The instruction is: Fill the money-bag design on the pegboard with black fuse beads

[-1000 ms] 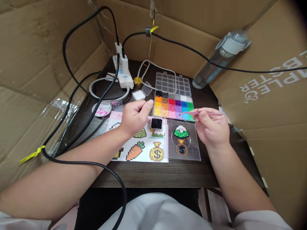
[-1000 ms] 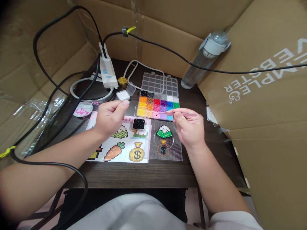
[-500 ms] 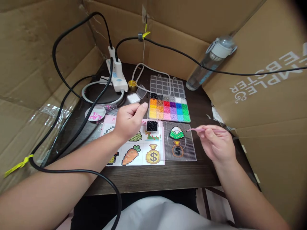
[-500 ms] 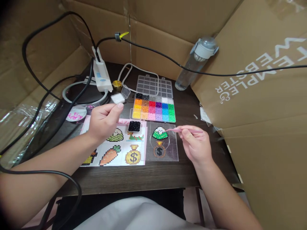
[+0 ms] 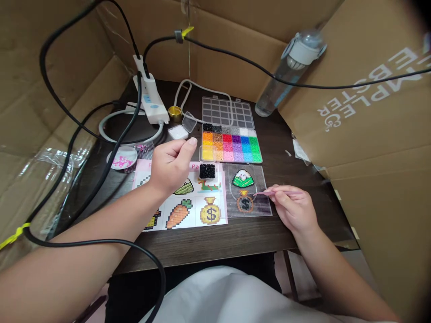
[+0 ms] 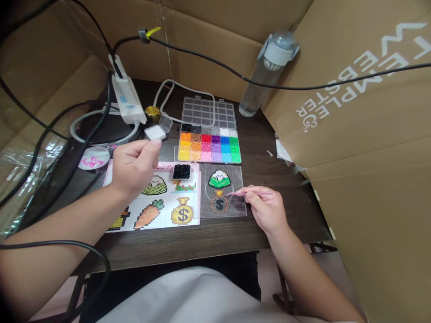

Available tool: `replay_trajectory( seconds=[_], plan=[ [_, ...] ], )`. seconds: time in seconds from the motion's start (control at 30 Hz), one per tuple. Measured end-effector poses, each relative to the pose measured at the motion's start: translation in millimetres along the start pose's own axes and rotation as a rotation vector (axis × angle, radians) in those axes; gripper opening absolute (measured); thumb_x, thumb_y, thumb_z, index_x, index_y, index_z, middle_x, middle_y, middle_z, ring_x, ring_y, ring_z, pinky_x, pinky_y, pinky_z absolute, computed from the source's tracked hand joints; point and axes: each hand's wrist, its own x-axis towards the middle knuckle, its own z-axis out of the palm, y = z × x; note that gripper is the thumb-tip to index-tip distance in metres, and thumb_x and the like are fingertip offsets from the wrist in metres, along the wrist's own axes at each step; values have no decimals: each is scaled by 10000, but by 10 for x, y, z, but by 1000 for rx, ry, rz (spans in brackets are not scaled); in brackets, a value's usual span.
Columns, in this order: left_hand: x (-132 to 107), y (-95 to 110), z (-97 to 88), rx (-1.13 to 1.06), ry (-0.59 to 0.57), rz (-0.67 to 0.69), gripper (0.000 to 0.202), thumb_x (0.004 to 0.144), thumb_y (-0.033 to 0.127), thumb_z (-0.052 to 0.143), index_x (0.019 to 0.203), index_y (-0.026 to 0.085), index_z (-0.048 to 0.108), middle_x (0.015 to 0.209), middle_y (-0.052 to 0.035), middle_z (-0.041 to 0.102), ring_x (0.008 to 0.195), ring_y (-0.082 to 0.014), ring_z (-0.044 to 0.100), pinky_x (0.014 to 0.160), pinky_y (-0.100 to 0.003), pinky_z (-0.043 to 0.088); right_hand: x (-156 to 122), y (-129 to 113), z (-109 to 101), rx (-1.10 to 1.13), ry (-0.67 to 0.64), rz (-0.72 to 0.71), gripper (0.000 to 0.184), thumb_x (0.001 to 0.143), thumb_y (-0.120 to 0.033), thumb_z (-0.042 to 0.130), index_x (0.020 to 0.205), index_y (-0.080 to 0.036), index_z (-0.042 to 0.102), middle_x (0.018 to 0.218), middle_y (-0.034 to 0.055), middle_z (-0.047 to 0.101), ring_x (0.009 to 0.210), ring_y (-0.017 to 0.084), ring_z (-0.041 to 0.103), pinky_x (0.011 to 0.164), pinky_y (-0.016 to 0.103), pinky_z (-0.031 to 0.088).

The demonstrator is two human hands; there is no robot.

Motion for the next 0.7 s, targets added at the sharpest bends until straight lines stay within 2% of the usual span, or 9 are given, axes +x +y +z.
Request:
replay_trajectory(
  seconds=[0.2,0.37,0.7],
  plan=[
    [-2,-13,9,1,-5,4,533,921,354,563,454,184,372,428,29,345,422,-89,312,447,-320,234,-41,41,-119,-172,-97,-104,59,807,-264,763,854,-284,793,839,23,794,818,192,717,852,374,549],
    [2,-25,12,-1,-10,5,532,917,363,575,455,183,382,434,26,350,428,-89,320,451,-324,233,-95,-8,-111,-296,-241,-166,161,874,-172,671,892,-278,791,886,34,787,824,196,707,754,353,545],
    [1,-39,18,-8,-9,3,541,919,377,574,455,181,375,440,27,334,431,-89,315,455,-327,220,-94,-23,-100,-290,-275,-182,194,879,-146,658,905,-289,788,881,26,782,817,188,698,722,339,537]
  ],
)
